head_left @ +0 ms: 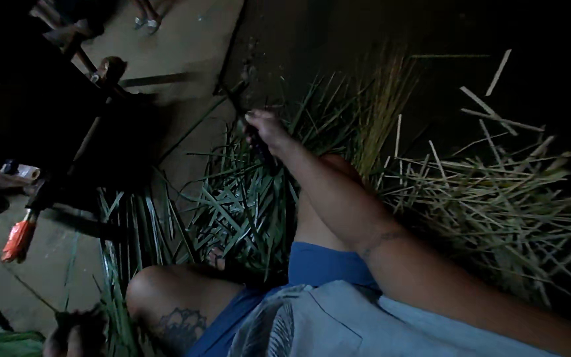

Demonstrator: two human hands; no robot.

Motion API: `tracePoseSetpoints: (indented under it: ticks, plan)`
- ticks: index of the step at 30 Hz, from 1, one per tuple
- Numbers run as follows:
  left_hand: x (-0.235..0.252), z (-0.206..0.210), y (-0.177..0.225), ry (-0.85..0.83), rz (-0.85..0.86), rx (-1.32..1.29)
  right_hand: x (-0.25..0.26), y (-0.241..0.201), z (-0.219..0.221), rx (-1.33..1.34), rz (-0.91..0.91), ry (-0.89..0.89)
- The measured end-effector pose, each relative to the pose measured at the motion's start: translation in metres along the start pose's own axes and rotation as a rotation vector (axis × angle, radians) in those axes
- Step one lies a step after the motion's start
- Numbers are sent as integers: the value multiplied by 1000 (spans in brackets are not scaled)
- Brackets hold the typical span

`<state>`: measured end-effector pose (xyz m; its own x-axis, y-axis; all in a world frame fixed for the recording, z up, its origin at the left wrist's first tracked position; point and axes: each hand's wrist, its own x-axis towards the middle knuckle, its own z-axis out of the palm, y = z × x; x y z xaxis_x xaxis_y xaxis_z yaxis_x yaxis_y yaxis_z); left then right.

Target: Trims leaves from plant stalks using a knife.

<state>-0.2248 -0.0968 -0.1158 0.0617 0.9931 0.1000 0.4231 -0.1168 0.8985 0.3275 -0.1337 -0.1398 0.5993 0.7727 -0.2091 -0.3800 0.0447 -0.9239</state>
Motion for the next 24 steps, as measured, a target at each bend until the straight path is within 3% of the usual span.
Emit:
tracePoseSetpoints:
  ticks: [5,10,20,24]
  plan:
    - [28,136,48,43,29,-557,-37,26,46,-199,17,-335]
    - [31,225,82,-81,-161,-836,-68,45,64,-131,109,-523]
    - [3,272,95,-247,-314,-688,-58,41,65,156,141,-424]
    - [-3,279,93,-194,-371,-650,-48,38,64,187,118,-405]
